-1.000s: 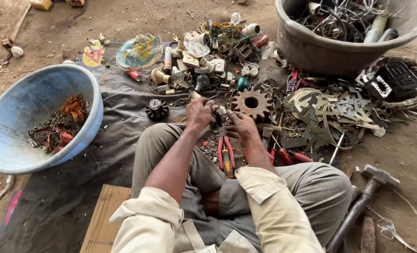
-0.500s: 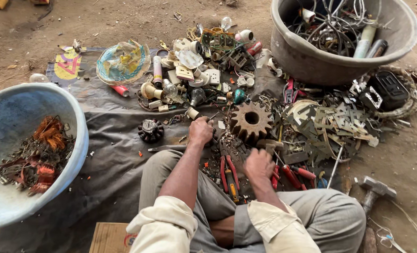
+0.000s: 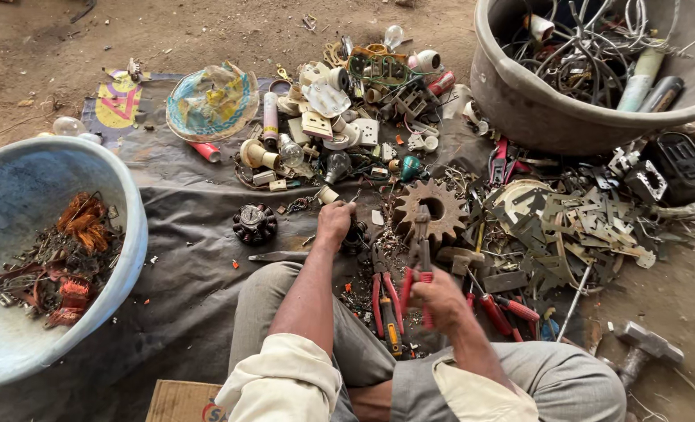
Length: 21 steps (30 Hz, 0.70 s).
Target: The person uses pliers to pull copper wiring from motor stators and dismantles various electronic components among a pile of scrap.
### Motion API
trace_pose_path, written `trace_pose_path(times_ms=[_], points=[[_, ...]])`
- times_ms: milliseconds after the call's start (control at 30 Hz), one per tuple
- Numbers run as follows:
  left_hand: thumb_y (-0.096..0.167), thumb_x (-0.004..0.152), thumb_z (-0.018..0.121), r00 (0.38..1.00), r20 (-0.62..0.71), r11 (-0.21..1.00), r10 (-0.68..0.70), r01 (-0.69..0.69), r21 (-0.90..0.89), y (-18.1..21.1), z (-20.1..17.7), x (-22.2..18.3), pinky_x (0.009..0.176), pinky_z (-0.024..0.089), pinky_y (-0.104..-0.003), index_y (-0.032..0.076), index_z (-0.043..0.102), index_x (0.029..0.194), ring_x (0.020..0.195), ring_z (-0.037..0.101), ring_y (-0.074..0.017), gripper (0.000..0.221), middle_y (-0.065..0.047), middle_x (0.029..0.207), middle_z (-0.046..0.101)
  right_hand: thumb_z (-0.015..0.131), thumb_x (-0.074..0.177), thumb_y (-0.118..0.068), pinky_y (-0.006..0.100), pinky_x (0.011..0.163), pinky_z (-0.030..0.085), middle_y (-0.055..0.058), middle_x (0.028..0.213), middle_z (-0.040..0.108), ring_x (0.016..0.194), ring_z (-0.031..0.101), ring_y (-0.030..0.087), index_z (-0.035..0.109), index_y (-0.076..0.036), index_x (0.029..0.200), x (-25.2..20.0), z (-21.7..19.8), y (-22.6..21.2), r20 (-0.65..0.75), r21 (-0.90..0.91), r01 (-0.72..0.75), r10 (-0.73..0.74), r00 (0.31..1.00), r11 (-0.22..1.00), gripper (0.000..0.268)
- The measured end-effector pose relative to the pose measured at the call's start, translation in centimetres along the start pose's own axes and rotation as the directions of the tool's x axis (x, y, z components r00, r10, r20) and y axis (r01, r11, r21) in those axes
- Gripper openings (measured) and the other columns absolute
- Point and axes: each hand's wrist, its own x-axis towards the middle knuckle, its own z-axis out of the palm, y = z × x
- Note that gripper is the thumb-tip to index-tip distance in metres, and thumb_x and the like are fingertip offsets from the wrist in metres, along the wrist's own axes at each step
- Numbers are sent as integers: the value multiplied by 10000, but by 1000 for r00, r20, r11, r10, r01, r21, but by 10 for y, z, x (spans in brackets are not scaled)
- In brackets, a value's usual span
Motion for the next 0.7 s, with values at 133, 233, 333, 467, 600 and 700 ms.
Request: trace_pose_path(times_ms=[133, 233, 333, 467, 600, 700], points=[[269, 881, 679, 1000, -7, 998, 14, -14, -68, -1, 0, -1, 787, 506, -392, -46, 755, 953, 860, 650, -256, 332, -197, 937, 751, 476, 688, 96, 516, 838, 637, 247, 1074, 718, 998, 747, 380, 616, 52, 1030, 2, 39, -8, 246, 298, -156, 82, 966, 942, 372], [260, 862, 640, 1000, -7, 1000, 22, -22, -23, 1, 1, -3, 804, 510, -392, -8, 763, 989, 860, 664, -280, 321, -190, 952, 754, 474, 703, 97, 540, 762, 654, 250, 1098, 713, 993, 744, 426, 595, 60, 1019, 11, 51, -6, 378, 288, -249, 129, 917, 925, 341], [284, 849, 608, 997, -3, 997, 72, -72, 13, 1, 2, -7, 844, 528, -371, 23, 783, 1011, 896, 701, -258, 354, -173, 964, 778, 484, 727, 99, 539, 736, 638, 263, 1083, 694, 987, 746, 451, 606, 64, 1047, 26, 50, -7, 410, 259, -272, 149, 900, 927, 345], [314, 871, 547, 994, 11, 990, 113, -113, 84, 1, 0, -12, 879, 527, -374, 65, 795, 1029, 922, 697, -256, 385, -158, 1000, 767, 487, 723, 130, 589, 736, 649, 269, 1051, 670, 990, 723, 478, 599, 66, 1041, 30, 46, -4, 481, 344, -348, 155, 863, 872, 344], [317, 849, 528, 998, 26, 994, 61, -64, 93, 6, 1, -11, 855, 543, -388, 75, 808, 977, 895, 700, -260, 393, -137, 975, 779, 473, 725, 111, 647, 784, 608, 345, 1121, 672, 1023, 705, 529, 590, 54, 1026, 30, 40, -5, 543, 409, -416, 150, 826, 812, 328], [320, 841, 510, 995, 54, 988, 80, -86, 126, 3, -1, -10, 793, 548, -394, 73, 803, 887, 806, 691, -269, 386, -148, 890, 775, 477, 716, 71, 714, 866, 579, 378, 1164, 650, 1064, 674, 567, 602, 78, 1016, 31, 36, -1, 593, 476, -484, 139, 793, 734, 325]])
